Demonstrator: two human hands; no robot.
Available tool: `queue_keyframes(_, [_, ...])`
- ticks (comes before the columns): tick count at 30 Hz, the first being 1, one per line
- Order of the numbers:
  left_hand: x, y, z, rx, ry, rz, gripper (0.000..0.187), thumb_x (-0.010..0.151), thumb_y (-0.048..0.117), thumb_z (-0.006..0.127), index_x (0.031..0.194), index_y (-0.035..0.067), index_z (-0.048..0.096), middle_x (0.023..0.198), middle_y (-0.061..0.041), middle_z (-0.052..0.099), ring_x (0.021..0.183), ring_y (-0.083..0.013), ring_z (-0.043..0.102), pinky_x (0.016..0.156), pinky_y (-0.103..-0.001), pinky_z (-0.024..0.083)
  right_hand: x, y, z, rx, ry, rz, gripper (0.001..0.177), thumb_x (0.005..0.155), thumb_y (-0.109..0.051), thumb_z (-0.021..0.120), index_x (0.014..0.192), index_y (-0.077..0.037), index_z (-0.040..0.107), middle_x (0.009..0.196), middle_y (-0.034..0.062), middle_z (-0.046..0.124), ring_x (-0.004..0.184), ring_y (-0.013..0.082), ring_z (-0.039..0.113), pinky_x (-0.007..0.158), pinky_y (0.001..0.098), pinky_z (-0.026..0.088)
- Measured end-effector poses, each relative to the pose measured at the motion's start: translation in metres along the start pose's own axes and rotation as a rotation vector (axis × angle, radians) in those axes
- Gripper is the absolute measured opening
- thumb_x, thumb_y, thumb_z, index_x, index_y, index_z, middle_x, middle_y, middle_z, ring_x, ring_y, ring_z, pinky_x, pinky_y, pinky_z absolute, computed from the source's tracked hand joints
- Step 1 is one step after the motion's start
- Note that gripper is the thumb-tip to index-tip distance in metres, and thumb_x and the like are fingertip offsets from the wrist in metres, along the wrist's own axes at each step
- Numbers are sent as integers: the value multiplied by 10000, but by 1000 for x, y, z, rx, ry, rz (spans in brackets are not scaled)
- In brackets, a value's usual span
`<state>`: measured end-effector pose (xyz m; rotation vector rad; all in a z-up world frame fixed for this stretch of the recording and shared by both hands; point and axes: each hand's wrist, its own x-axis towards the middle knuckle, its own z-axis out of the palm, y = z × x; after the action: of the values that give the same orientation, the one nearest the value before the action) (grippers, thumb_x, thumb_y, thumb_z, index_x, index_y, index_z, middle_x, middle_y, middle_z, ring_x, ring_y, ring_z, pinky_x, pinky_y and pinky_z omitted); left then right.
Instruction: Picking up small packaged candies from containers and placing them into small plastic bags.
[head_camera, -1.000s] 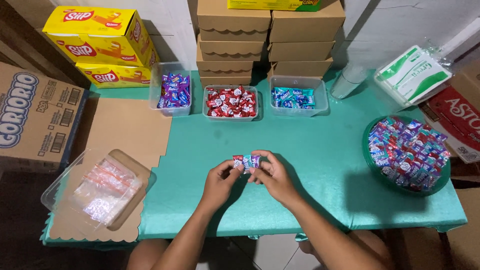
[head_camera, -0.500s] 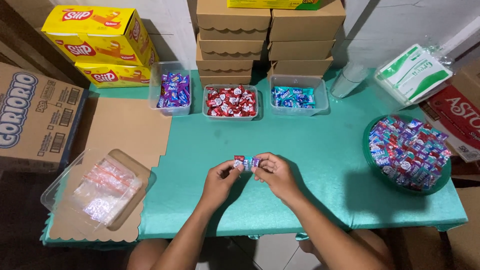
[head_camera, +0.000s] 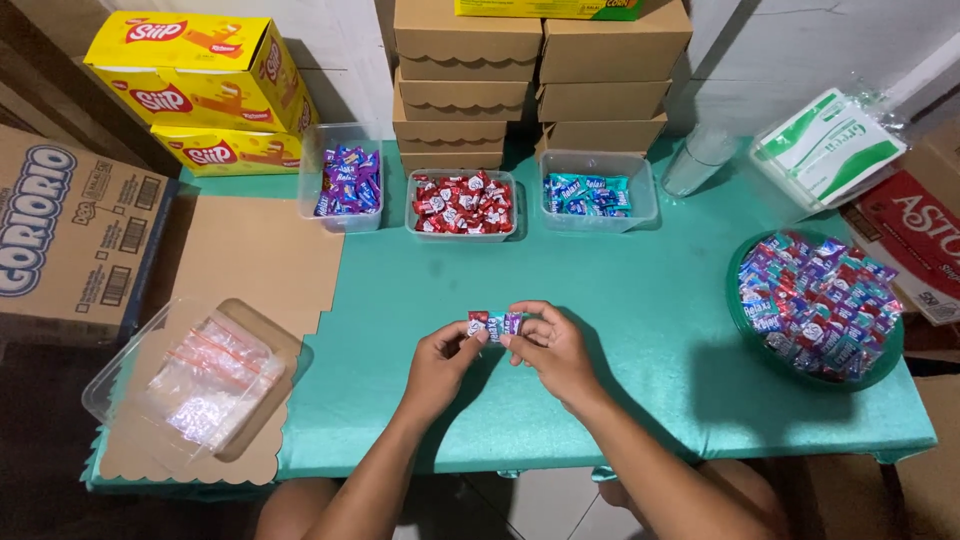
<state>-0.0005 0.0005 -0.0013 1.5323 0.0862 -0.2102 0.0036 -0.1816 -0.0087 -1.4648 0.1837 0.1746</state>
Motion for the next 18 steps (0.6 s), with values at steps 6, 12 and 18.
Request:
queue_keyframes(6, [-3, 2, -6, 4, 0, 1, 129, 962, 108, 723, 1018, 49, 823, 674, -52, 646, 756, -132, 567, 731, -318, 522, 7, 16, -2, 15, 37, 15, 303, 867, -27, 765, 1166, -4, 719, 902, 156, 760, 694, 206, 730, 590, 264, 568])
queue_keyframes(12, [12, -22, -8, 199, -62, -129, 372, 923, 201, 677, 1242, 33, 767, 947, -64, 784, 785, -144, 630, 734, -262, 492, 1, -13, -32, 108, -2, -137, 394, 868, -15, 732, 1248, 62, 659, 973, 118, 719, 681, 108, 616, 653, 253, 559])
queue_keyframes(18, [6, -65, -10, 279, 5, 113, 334, 904, -5, 689, 1231, -72, 712, 955, -174, 776, 892, -221, 714, 868, -316, 546, -30, -97, -90, 187, 164, -278, 410, 880, 0, 721, 1223, -16, 498, 897, 114, 695, 614, 130, 590, 592, 241, 460])
